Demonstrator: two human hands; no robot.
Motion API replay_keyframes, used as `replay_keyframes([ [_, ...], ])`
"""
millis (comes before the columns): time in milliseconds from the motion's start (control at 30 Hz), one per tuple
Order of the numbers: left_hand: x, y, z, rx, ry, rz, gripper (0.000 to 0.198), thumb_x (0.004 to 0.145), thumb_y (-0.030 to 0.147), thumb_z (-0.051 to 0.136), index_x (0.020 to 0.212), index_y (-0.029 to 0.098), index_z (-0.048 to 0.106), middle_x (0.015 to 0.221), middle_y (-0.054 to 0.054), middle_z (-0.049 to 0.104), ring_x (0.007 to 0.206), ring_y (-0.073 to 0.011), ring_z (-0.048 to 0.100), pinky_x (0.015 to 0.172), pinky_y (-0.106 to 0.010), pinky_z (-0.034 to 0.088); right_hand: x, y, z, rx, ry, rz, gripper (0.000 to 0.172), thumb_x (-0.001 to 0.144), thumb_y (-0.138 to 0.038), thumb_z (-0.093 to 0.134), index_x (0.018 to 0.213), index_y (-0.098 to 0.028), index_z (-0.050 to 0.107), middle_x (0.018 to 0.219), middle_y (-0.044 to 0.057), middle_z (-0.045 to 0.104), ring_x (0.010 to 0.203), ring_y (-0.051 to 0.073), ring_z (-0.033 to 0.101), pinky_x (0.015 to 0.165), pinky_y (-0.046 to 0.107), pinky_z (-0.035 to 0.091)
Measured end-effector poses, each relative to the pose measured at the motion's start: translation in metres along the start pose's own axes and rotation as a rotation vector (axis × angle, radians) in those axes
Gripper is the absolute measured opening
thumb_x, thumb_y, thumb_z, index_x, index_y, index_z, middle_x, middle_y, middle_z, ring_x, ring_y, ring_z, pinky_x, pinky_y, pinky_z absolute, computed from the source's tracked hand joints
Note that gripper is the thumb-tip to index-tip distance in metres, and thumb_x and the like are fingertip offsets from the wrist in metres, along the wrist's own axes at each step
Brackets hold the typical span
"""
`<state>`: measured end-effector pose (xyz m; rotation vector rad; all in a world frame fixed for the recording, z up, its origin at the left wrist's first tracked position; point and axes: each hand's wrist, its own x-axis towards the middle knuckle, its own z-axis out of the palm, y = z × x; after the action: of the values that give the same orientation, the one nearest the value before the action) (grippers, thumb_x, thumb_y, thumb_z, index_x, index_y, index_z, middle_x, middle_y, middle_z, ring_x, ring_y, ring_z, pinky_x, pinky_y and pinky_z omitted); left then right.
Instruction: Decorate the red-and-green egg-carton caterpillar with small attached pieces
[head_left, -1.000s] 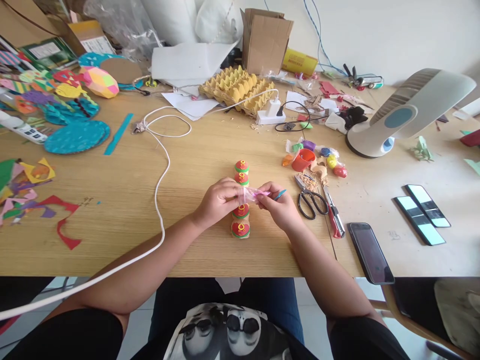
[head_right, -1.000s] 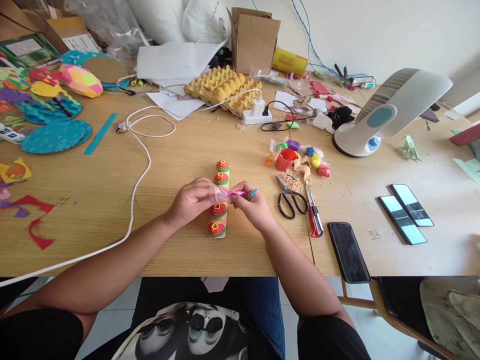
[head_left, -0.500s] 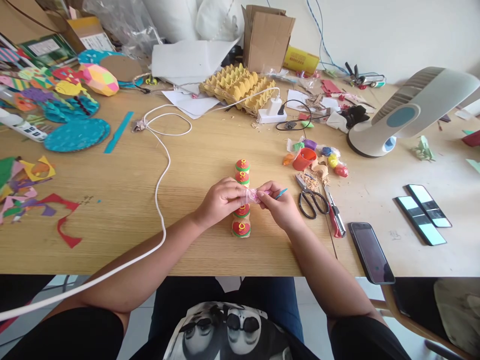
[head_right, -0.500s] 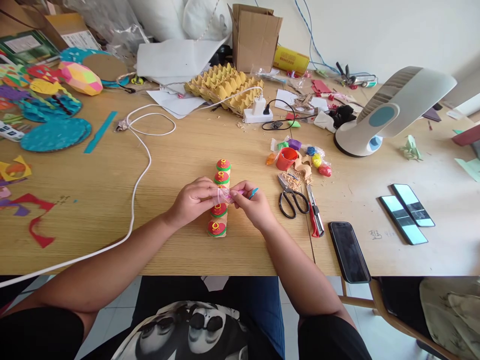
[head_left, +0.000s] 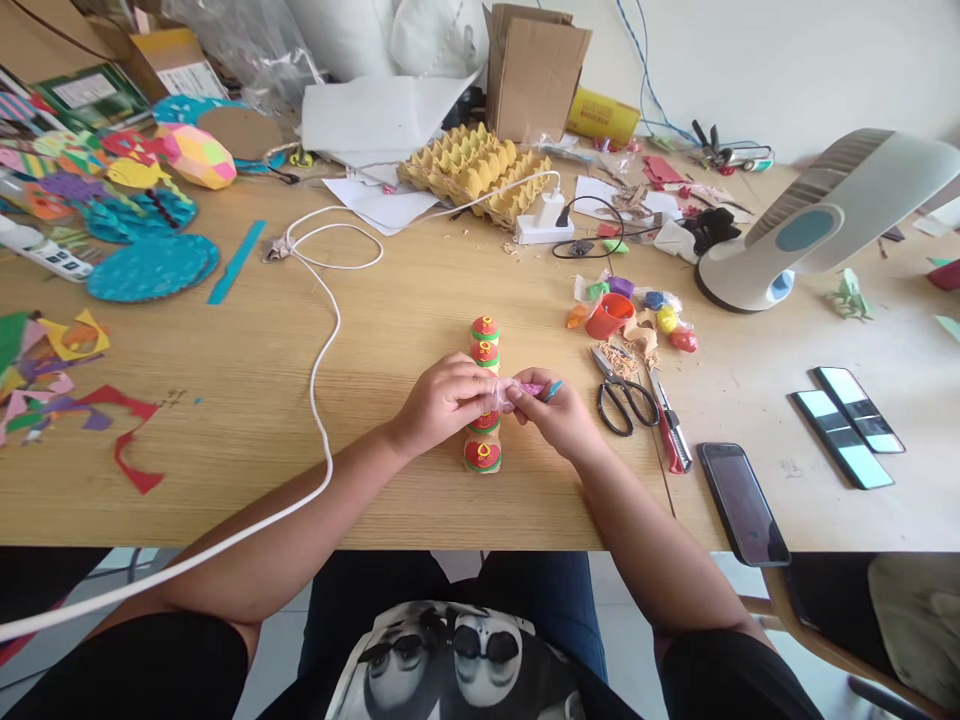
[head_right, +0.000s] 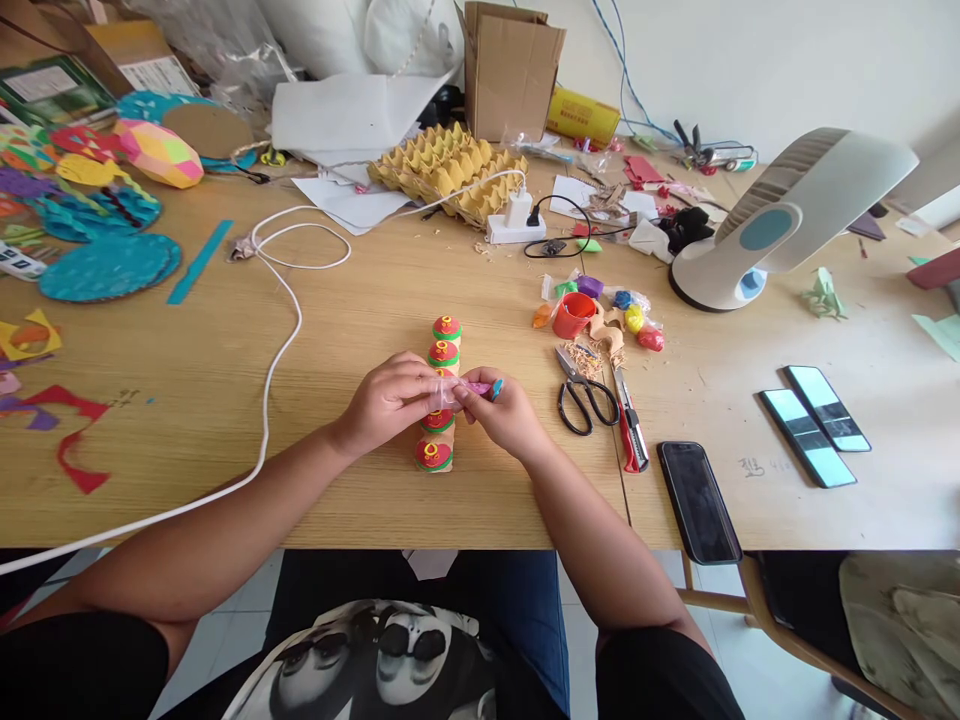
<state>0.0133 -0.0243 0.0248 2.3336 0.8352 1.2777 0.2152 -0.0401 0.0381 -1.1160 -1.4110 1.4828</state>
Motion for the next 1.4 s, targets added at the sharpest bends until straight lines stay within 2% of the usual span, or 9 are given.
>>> replay_keyframes([
  [300,-0.0024,0.004,0.0003,-0.068,0.026,-0.061,0.015,0.093,0.027,0.069,0.105,0.026,0.078,0.095,-0.004,0.077,0.089,-0.0168,0.066,0.085,-0.034,0.056,-0.0019,-0.0044,-0.0021,-0.226,0.065,-0.086,0.057,0.085,-0.07,0.062,0.059,-0.02,0.056,0.05,-0.002,0.05,0.05,0.011,0.044,0.053,0.027,0.035],
  [500,-0.0013,0.0019,-0.0012,-0.135,0.085,-0.129,0.015,0.091,0.032,0.072,0.102,0.025,0.08,0.09,-0.004,0.075,0.084,-0.017,0.065,0.08,-0.032,0.054,0.0,-0.0009,-0.0047,-0.054,0.066,-0.084,0.056,0.091,-0.072,0.051,0.074,-0.02,0.059,0.062,0.0,0.059,0.054,0.011,0.046,0.054,0.027,0.036],
  [633,-0.001,0.0001,-0.0025,-0.157,0.093,-0.178,0.017,0.089,0.037,0.073,0.099,0.025,0.08,0.089,-0.005,0.075,0.083,-0.0176,0.064,0.08,-0.033,0.054,0.0018,0.0017,-0.0063,0.066,0.106,-0.057,0.046,0.087,-0.067,0.062,0.081,-0.021,0.058,0.066,-0.001,0.062,0.054,0.01,0.045,0.054,0.026,0.035],
  [733,-0.0014,0.0008,-0.0019,-0.162,0.087,-0.186,0.017,0.09,0.038,0.073,0.097,0.024,0.08,0.089,-0.006,0.075,0.083,-0.0181,0.064,0.08,-0.034,0.054,0.0014,0.0018,-0.0073,0.018,0.173,-0.062,0.048,0.084,-0.067,0.066,0.072,-0.021,0.056,0.062,-0.001,0.059,0.054,0.011,0.045,0.053,0.026,0.034],
  [933,-0.0021,0.0035,-0.0002,-0.217,0.052,-0.187,0.014,0.093,0.031,0.069,0.101,0.026,0.08,0.095,-0.005,0.075,0.09,-0.0179,0.067,0.084,-0.033,0.055,-0.0017,-0.0016,-0.0078,-0.137,0.247,-0.145,0.057,0.091,-0.065,0.057,0.056,-0.021,0.051,0.053,-0.001,0.049,0.054,0.012,0.041,0.056,0.028,0.035],
  [1000,-0.0027,0.0029,-0.0007,-0.234,0.055,-0.207,0.014,0.092,0.03,0.07,0.101,0.026,0.08,0.093,-0.005,0.075,0.088,-0.0175,0.066,0.084,-0.033,0.055,-0.0009,-0.0016,-0.0079,-0.096,0.241,-0.144,0.054,0.09,-0.065,0.059,0.059,-0.021,0.052,0.055,-0.001,0.051,0.055,0.012,0.042,0.056,0.028,0.036],
  [1100,-0.0034,0.0011,-0.0026,-0.249,0.068,-0.292,0.017,0.091,0.031,0.072,0.105,0.026,0.08,0.091,-0.004,0.074,0.087,-0.0168,0.066,0.084,-0.032,0.055,0.0021,-0.0004,-0.0087,0.048,0.169,-0.083,0.044,0.084,-0.064,0.068,0.076,-0.021,0.059,0.064,-0.001,0.058,0.058,0.011,0.043,0.056,0.026,0.036],
  [1200,-0.003,0.0009,-0.0047,-0.324,0.092,-0.397,0.026,0.09,0.034,0.072,0.115,0.027,0.078,0.1,-0.005,0.075,0.095,-0.0186,0.069,0.087,-0.033,0.056,0.0041,0.0004,-0.0096,0.138,0.098,-0.046,0.043,0.079,-0.061,0.075,0.09,-0.022,0.061,0.074,-0.001,0.062,0.06,0.011,0.044,0.057,0.026,0.036],
  [1400,-0.0012,0.003,-0.0059,-0.381,0.097,-0.446,0.03,0.091,0.039,0.071,0.118,0.026,0.077,0.107,-0.007,0.075,0.1,-0.0205,0.07,0.091,-0.036,0.057,0.0012,-0.0009,-0.0069,-0.002,0.186,-0.113,0.041,0.081,-0.059,0.074,0.08,-0.021,0.059,0.071,0.0,0.059,0.063,0.012,0.044,0.059,0.027,0.036],
])
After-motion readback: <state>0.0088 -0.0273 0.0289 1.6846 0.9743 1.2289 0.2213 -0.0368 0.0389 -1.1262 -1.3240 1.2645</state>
